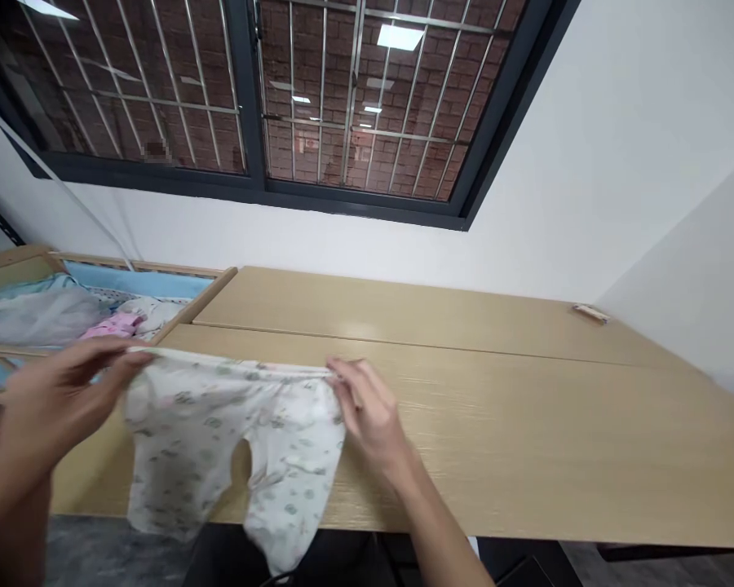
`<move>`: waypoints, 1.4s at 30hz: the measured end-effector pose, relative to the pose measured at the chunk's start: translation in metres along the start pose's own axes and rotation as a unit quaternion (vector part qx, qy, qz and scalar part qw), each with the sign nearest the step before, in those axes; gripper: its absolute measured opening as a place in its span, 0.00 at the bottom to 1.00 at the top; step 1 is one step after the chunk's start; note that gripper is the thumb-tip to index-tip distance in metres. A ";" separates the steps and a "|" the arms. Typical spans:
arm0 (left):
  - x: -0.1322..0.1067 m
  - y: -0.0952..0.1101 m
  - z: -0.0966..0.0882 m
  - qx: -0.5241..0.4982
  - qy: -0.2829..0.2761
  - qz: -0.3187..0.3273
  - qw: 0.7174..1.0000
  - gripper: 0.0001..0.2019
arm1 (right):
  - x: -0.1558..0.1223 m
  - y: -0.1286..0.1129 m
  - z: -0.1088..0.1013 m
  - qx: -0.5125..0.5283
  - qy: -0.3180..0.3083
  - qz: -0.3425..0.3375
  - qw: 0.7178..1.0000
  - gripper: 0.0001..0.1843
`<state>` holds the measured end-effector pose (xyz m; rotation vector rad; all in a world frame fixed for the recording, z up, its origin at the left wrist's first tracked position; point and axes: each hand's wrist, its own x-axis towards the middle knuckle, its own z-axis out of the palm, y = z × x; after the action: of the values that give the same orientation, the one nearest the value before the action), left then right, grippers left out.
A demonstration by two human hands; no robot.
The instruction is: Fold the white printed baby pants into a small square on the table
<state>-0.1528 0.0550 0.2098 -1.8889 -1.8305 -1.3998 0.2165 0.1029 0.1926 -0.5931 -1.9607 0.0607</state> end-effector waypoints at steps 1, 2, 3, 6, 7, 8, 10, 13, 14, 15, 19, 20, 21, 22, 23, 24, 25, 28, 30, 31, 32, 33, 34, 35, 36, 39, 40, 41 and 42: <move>0.008 0.006 0.017 -0.019 -0.019 0.001 1.000 0.14 | 0.006 0.013 -0.005 -0.016 0.006 0.020 1.000 0.21; 0.015 0.008 0.036 -0.038 -0.051 -0.005 0.998 0.14 | 0.010 0.028 -0.007 -0.031 0.004 0.043 0.999 0.16; 0.022 0.007 0.056 -0.054 -0.090 -0.016 0.994 0.15 | 0.012 0.045 -0.005 -0.041 -0.006 0.069 0.997 0.12; 0.034 -0.013 0.119 -0.086 -0.210 -0.048 0.973 0.19 | 0.007 0.101 0.013 -0.036 -0.066 0.138 0.988 0.11; 0.035 -0.022 0.138 -0.087 -0.237 -0.052 0.966 0.19 | 0.001 0.118 0.022 -0.027 -0.085 0.151 0.985 0.12; 0.035 -0.031 0.157 -0.085 -0.263 -0.051 0.960 0.19 | -0.007 0.135 0.032 -0.019 -0.102 0.161 0.981 0.13; 0.033 -0.045 0.190 -0.078 -0.291 -0.049 0.952 0.18 | -0.025 0.165 0.052 -0.007 -0.126 0.187 0.974 0.15; 0.030 -0.058 0.229 -0.057 -0.311 -0.053 0.947 0.15 | -0.048 0.204 0.078 -0.010 -0.138 0.259 0.956 0.15; 0.030 -0.060 0.240 -0.046 -0.316 -0.056 0.946 0.15 | -0.052 0.216 0.086 -0.015 -0.138 0.285 0.948 0.14; 0.033 -0.062 0.251 -0.033 -0.319 -0.059 0.945 0.14 | -0.055 0.228 0.092 -0.020 -0.137 0.306 0.942 0.14; 0.049 -0.065 0.288 0.026 -0.318 -0.069 0.945 0.12 | -0.049 0.270 0.110 -0.038 -0.125 0.349 0.928 0.12; 0.053 -0.065 0.295 0.040 -0.316 -0.071 0.945 0.11 | -0.046 0.278 0.112 -0.043 -0.122 0.359 0.924 0.11; 0.057 -0.065 0.302 0.054 -0.316 -0.073 0.945 0.12 | -0.043 0.286 0.114 -0.047 -0.119 0.370 0.920 0.10; 0.059 -0.065 0.308 0.066 -0.316 -0.074 0.944 0.12 | -0.041 0.291 0.116 -0.051 -0.117 0.380 0.916 0.10; 0.061 -0.065 0.313 0.078 -0.317 -0.077 0.942 0.13 | -0.040 0.296 0.117 -0.053 -0.115 0.391 0.912 0.09; 0.061 -0.064 0.316 0.089 -0.318 -0.081 0.940 0.15 | -0.040 0.299 0.119 -0.054 -0.114 0.401 0.907 0.08; 0.060 -0.064 0.318 0.098 -0.320 -0.085 0.939 0.16 | -0.040 0.302 0.120 -0.054 -0.114 0.410 0.903 0.07; 0.059 -0.060 0.315 0.117 -0.324 -0.098 0.934 0.17 | -0.041 0.304 0.122 -0.042 -0.119 0.431 0.894 0.05; 0.061 -0.053 0.308 0.123 -0.326 -0.101 0.932 0.17 | -0.041 0.304 0.121 -0.031 -0.123 0.440 0.889 0.05; 0.062 -0.047 0.304 0.125 -0.325 -0.099 0.932 0.17 | -0.040 0.304 0.120 -0.025 -0.125 0.445 0.886 0.04; 0.063 -0.039 0.299 0.125 -0.325 -0.094 0.933 0.16 | -0.040 0.304 0.118 -0.018 -0.127 0.449 0.884 0.04; 0.062 -0.029 0.294 0.123 -0.326 -0.086 0.933 0.16 | -0.039 0.304 0.115 -0.010 -0.130 0.453 0.882 0.04; 0.059 -0.016 0.289 0.117 -0.330 -0.074 0.934 0.16 | -0.038 0.304 0.112 0.001 -0.134 0.456 0.880 0.04; 0.052 -0.001 0.283 0.106 -0.339 -0.058 0.933 0.16 | -0.037 0.305 0.109 0.013 -0.140 0.459 0.877 0.06; 0.042 0.017 0.277 0.092 -0.353 -0.039 0.930 0.16 | -0.036 0.305 0.106 0.027 -0.146 0.461 0.875 0.07; -0.014 0.076 0.255 0.027 -0.433 0.030 0.900 0.15 | -0.033 0.306 0.098 0.061 -0.161 0.464 0.869 0.09; -0.037 0.095 0.247 0.003 -0.461 0.051 0.886 0.16 | -0.033 0.306 0.096 0.068 -0.163 0.465 0.868 0.09; -0.061 0.113 0.241 -0.017 -0.484 0.066 0.873 0.19 | -0.032 0.306 0.095 0.072 -0.163 0.465 0.867 0.09; -0.083 0.129 0.236 -0.037 -0.504 0.077 0.859 0.21 | -0.032 0.306 0.094 0.075 -0.162 0.466 0.867 0.09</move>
<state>0.0888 0.1262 0.0840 -3.0643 -1.8496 -0.3707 0.2617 0.3773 0.0314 -1.4476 -1.7724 0.9575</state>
